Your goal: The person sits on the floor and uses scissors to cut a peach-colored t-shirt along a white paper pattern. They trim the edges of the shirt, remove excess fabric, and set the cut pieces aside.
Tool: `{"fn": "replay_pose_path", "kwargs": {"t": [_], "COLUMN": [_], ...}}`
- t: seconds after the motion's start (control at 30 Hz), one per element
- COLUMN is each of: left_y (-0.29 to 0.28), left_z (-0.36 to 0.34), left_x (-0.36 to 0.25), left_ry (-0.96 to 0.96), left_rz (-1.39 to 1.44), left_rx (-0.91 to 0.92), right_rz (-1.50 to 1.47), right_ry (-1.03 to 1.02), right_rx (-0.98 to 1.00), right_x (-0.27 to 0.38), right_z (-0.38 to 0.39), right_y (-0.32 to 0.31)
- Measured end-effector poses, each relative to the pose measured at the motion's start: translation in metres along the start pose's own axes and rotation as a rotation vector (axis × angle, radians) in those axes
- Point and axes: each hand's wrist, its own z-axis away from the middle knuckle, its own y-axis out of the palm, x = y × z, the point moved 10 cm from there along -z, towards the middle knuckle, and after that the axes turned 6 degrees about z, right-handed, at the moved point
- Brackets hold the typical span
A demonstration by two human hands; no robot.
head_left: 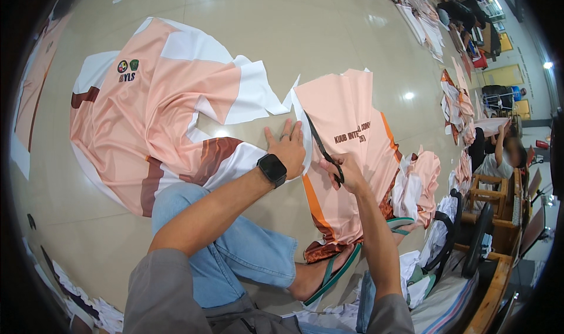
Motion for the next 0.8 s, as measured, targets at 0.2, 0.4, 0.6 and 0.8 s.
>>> {"fn": "replay_pose_path", "kwargs": {"t": [0.2,0.4,0.6,0.8], "left_y": [-0.001,0.001,0.001,0.001], "left_z": [0.0,-0.001,-0.001,0.0], "left_x": [0.002,0.001,0.001,0.001], "left_ry": [-0.013,-0.006,-0.013,-0.014], "left_rz": [0.004,0.01,0.016,0.021], "left_rx": [-0.001,-0.011,-0.004,0.004], "right_rz": [-0.108,0.019,0.013,-0.005], "right_ry": [0.006,-0.039,-0.033,-0.023], "right_rx": [0.018,0.029,0.024,0.034], "right_x": [0.011,0.026,0.026,0.039], "right_z": [-0.006,-0.023,-0.029,-0.039], "right_y": [-0.002,-0.007,-0.009,-0.013]}}
